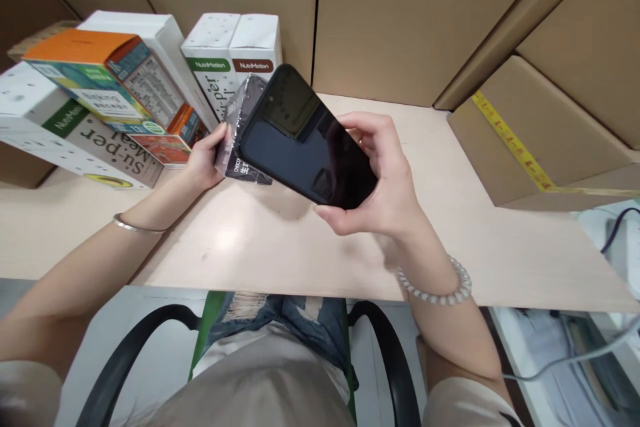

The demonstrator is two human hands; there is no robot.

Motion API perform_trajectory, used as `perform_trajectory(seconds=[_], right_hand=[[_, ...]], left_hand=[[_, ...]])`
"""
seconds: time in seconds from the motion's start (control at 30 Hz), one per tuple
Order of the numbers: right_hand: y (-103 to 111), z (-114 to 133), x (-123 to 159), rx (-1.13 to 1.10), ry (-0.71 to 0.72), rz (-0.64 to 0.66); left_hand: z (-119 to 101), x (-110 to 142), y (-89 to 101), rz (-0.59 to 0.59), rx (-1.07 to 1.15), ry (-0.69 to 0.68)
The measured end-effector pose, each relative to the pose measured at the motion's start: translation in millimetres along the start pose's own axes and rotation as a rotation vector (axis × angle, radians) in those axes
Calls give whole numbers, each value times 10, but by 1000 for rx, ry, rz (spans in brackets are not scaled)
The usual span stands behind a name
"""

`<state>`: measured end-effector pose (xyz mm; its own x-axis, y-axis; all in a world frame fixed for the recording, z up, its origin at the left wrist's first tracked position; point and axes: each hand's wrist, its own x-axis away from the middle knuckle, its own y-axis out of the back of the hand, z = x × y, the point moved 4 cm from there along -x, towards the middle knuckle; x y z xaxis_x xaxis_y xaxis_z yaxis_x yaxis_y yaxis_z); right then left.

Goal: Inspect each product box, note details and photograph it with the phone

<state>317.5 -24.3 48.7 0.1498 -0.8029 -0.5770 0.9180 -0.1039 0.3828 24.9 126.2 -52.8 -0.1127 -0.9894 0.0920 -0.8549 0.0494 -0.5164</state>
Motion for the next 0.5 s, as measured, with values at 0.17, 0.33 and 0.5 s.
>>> perform_trajectory(seconds=[0.17,0.33,0.5], right_hand=[[0,64,13,53,193,-36],[-2,76,38,112,90,-7],[10,26,71,202,-135,107]], left_hand=[[-27,47,-69,42,-25,-5],[-32,70,-82,17,-24,6],[-22,73,-68,18,-36,-4]])
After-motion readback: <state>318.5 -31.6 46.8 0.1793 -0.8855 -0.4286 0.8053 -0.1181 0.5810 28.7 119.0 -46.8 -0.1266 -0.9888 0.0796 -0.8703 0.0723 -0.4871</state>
